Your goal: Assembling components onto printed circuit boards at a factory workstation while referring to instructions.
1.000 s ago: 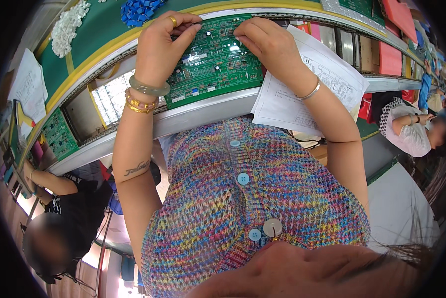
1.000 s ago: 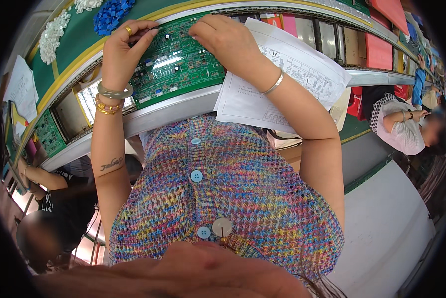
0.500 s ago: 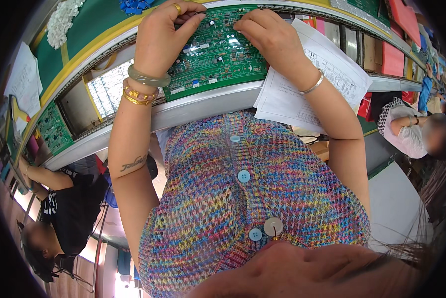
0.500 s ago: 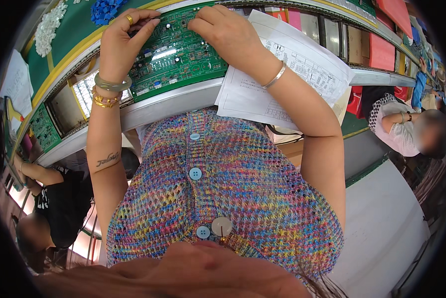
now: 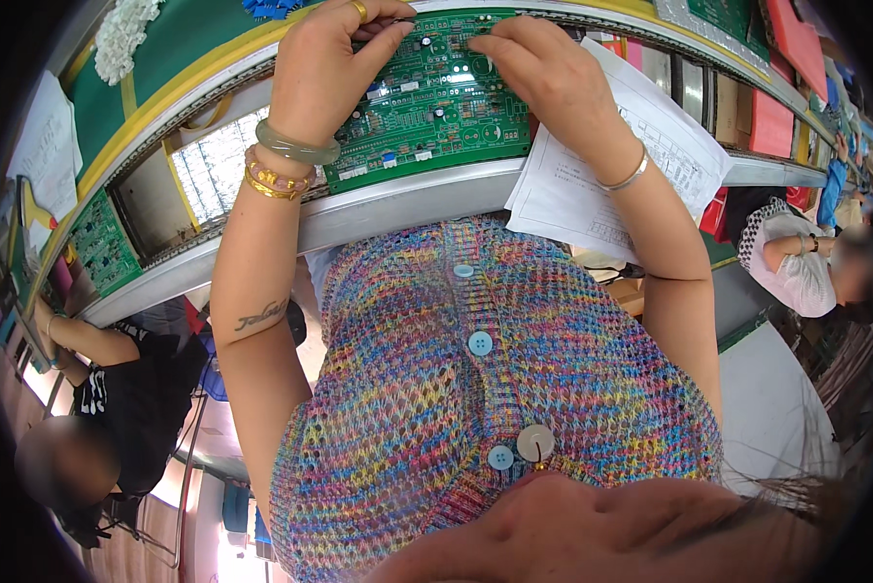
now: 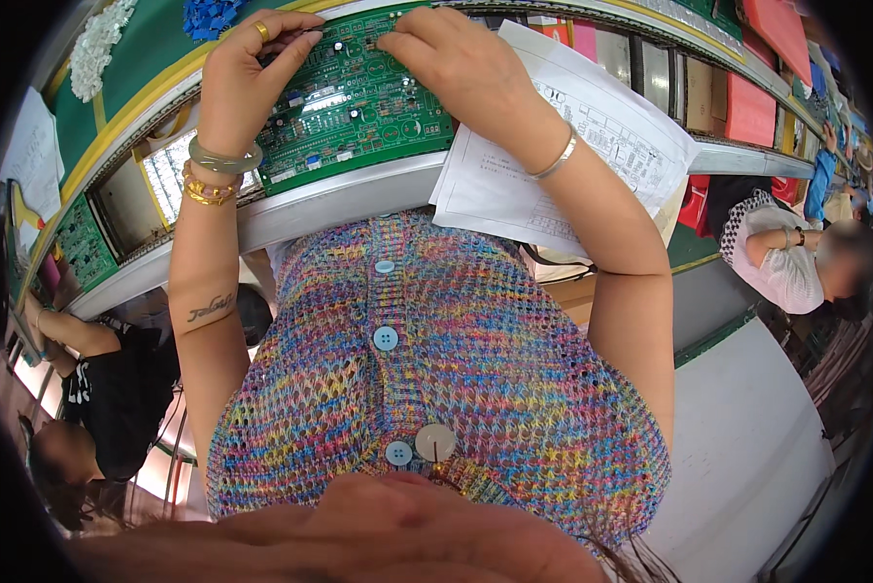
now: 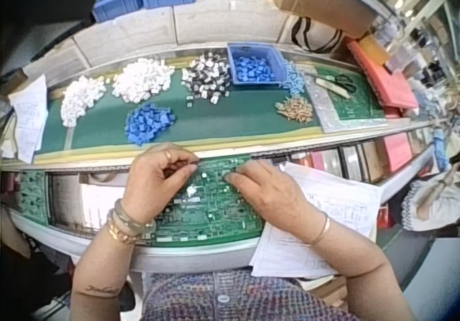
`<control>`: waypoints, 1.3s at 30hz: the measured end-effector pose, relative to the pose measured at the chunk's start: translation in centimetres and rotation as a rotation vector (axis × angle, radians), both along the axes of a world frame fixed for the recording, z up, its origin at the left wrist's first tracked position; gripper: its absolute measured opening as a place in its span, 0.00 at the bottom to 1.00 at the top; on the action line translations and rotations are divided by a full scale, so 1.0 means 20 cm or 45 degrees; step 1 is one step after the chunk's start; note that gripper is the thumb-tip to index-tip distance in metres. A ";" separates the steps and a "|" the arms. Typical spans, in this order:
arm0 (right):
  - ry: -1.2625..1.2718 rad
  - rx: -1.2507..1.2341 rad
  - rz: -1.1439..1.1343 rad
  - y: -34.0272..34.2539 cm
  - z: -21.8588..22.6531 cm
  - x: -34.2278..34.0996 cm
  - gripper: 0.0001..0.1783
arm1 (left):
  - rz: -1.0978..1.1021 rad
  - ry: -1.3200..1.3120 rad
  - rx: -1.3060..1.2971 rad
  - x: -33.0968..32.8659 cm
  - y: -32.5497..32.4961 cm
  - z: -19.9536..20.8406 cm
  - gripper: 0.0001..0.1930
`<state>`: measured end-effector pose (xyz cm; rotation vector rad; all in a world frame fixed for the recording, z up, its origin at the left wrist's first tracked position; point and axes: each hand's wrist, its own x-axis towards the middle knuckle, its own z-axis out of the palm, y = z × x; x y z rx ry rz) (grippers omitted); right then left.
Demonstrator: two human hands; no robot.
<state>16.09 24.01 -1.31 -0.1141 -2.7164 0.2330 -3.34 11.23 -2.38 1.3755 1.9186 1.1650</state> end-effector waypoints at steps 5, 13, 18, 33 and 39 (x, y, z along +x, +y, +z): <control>-0.157 -0.544 -0.199 0.00 0.07 0.01 0.09 | 0.128 -0.085 -0.164 0.05 0.03 0.11 0.04; 0.255 -0.470 -0.077 0.01 -0.08 0.02 0.09 | 0.087 -0.008 -0.117 0.04 0.02 0.08 0.05; 0.030 -0.458 -0.217 0.01 -0.08 0.01 0.09 | 0.083 -0.058 -0.082 0.05 0.03 0.10 0.05; 0.641 -0.250 0.208 0.06 -0.23 -0.05 0.09 | 0.053 0.048 -0.035 0.04 0.02 0.09 0.05; 0.573 -0.110 0.214 0.05 -0.21 -0.05 0.10 | 0.046 0.057 -0.021 0.04 0.02 0.09 0.05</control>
